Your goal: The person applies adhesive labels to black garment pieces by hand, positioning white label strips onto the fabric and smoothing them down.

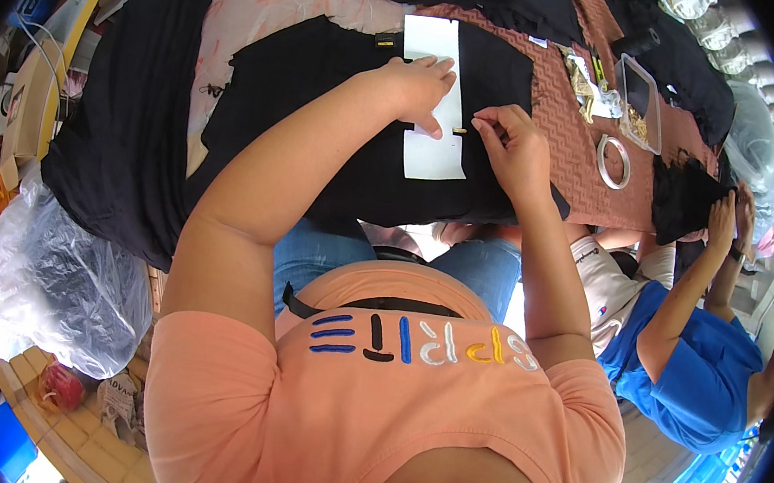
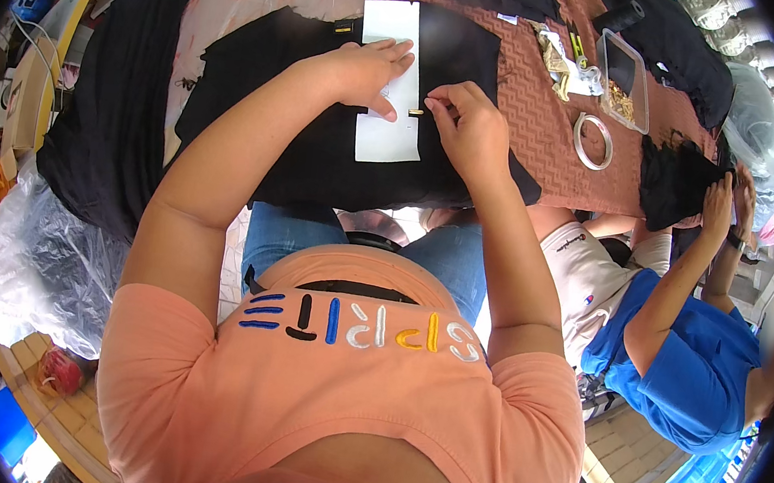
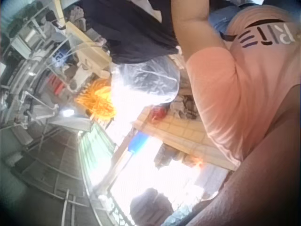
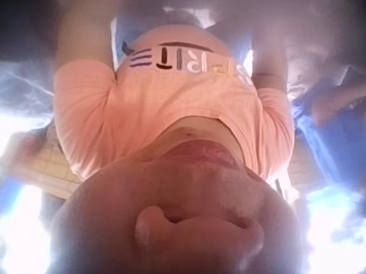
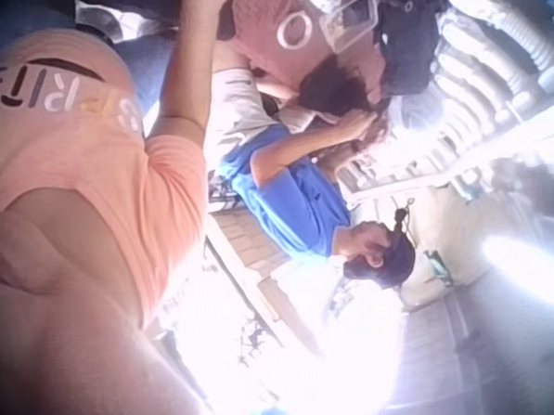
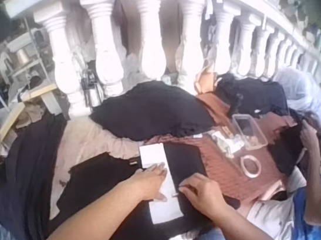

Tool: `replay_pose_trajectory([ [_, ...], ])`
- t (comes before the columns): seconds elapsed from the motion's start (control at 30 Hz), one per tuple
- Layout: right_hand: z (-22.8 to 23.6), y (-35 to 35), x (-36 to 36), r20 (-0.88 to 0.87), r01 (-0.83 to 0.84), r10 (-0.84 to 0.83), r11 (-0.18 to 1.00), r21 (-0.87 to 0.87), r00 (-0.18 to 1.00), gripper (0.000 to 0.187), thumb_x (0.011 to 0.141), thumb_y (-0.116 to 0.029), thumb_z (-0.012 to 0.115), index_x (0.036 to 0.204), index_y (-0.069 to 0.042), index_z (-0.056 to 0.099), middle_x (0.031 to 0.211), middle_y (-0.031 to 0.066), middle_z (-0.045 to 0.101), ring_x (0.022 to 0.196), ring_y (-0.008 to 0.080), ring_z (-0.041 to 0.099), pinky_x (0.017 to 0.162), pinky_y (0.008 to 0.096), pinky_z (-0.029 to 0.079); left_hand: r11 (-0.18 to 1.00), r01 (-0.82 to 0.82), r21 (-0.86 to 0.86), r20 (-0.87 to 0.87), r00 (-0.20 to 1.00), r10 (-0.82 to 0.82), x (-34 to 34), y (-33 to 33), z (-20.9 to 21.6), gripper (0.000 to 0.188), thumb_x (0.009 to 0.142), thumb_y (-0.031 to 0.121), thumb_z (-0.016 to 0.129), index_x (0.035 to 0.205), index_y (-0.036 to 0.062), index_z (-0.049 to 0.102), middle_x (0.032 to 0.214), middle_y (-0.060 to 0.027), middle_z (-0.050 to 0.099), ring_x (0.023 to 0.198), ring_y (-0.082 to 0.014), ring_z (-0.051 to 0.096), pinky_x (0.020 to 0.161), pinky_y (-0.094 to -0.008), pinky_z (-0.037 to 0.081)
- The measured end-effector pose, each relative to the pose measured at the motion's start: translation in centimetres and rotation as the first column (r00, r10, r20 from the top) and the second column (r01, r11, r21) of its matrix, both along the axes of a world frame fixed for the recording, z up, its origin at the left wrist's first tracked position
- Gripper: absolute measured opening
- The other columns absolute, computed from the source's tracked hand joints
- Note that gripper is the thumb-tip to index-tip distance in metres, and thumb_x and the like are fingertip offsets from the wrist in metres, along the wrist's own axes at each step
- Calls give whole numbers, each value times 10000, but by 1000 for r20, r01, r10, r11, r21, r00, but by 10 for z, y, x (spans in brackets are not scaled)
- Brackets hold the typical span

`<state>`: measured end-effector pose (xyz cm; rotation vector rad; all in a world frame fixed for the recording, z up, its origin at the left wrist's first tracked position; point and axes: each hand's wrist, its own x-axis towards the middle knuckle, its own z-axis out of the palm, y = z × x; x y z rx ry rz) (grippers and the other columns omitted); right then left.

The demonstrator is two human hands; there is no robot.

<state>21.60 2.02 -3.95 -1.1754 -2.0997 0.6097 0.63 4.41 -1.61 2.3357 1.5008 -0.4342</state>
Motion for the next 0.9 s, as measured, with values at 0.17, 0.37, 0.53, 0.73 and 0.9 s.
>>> replay_pose_trajectory([
  [0.17, -5, -1, -4, 22, -26, 25, 998, 58, 999, 98, 853, -119, 750, 928, -59, 731, 884, 76, 690, 803, 275, 679, 697, 376, 536, 1000, -4, -14, 5, 1000, 4, 0, -1, 1, 1016, 808, 521, 769, 1571, 30, 312, 1686, -153, 164, 1549, -294, 204, 1160, -519, 356],
  [0.37, -13, 11, 2, 37, -59, 53, 979, 195, 998, 103, 853, -132, 739, 917, -51, 731, 905, 84, 700, 854, 310, 672, 752, 409, 538, 1000, 19, 19, 9, 1000, -19, 1, 0, -4, 1014, 805, 524, 764, 1566, 24, 318, 1683, -157, 176, 1541, -302, 230, 1140, -522, 382],
  [0.53, -8, 6, 13, 55, -16, 9, 992, 124, 998, 102, 867, -149, 734, 930, -70, 741, 922, 78, 707, 870, 309, 674, 768, 399, 541, 996, 9, 88, 14, 1000, -10, -1, 3, -24, 1008, 791, 554, 773, 1552, 41, 356, 1681, -111, 201, 1523, -286, 269, 1075, -576, 422],
  [0.73, -21, -11, 17, 57, -40, 34, 993, 109, 998, 102, 856, -151, 741, 945, -101, 749, 923, 53, 699, 880, 292, 669, 756, 393, 542, 999, 32, 32, 54, 998, -34, -6, 9, -23, 1023, 832, 498, 759, 1548, -59, 285, 1655, -236, 196, 1531, -362, 227, 1198, -513, 306],
  [0.9, -25, -10, 6, 84, -23, 13, 994, 111, 996, 101, 852, -151, 732, 942, -111, 754, 906, 48, 689, 875, 299, 664, 740, 408, 538, 999, 22, 24, 50, 998, -23, -8, 7, -20, 1027, 828, 493, 765, 1549, -57, 284, 1658, -228, 194, 1533, -360, 220, 1195, -520, 308],
])
